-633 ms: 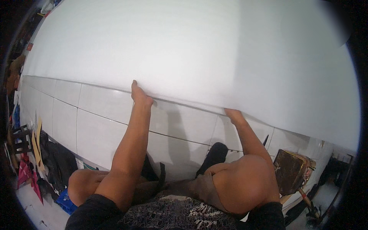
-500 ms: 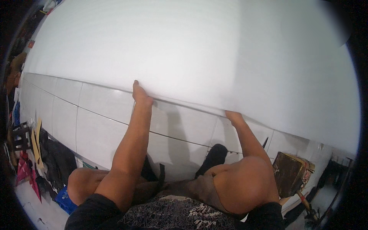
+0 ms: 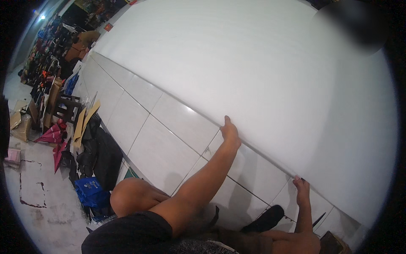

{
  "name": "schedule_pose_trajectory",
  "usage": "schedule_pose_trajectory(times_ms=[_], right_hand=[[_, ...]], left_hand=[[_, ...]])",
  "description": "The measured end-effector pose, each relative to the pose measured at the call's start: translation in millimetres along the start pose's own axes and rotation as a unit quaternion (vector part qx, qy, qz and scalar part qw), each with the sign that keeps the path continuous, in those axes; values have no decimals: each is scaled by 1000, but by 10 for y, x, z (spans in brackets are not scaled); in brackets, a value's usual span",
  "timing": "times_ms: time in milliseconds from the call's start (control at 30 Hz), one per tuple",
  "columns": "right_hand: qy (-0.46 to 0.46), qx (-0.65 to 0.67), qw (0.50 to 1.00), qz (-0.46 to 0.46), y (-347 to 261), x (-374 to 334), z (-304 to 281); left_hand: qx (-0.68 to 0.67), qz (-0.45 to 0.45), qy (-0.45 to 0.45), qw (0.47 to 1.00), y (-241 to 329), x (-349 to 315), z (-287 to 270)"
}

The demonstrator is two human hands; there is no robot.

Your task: The person folds a large white foam sheet on the floor, then uses scissors to cut it into smaller rectangular pieces. The person repeats this process multiple times, handling the foam and scissors throughout.

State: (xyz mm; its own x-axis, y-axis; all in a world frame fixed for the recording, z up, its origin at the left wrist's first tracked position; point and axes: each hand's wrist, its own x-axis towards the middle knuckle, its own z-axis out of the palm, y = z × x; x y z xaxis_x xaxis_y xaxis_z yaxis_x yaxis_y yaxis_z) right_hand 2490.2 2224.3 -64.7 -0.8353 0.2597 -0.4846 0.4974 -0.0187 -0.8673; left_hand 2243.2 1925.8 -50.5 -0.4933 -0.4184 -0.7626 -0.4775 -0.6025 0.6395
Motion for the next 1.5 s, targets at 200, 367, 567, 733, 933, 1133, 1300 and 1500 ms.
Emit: schedule_pose_trajectory(times_ms=[200,367,567,733,933,1133,1300,1500], right_hand=[[166,83,976,111,-133,-62,290],[177,143,955,191,-54,-131,119],[226,-286,929,-66,-101,-414,181],[171,-502,782,-328,-723,-301,213],[163,-477,771,-388,-269,-63,190],[178,-465,785,-367,-209,-42,232],[162,-439,809,-356,-346,-69,103],[171,-456,787,-377,-126,-102,-42]], left_hand=[[36,38,20,998,-8,154,-84],[237,42,43,970,-53,267,-13],[259,62,-36,963,-130,418,-261],[295,97,-27,950,107,108,-270],[395,627,-62,669,289,-336,-136],[638,629,-351,273,-237,-916,338],[677,624,-336,197,-419,-737,320],[674,631,-340,181,-483,-768,292]])
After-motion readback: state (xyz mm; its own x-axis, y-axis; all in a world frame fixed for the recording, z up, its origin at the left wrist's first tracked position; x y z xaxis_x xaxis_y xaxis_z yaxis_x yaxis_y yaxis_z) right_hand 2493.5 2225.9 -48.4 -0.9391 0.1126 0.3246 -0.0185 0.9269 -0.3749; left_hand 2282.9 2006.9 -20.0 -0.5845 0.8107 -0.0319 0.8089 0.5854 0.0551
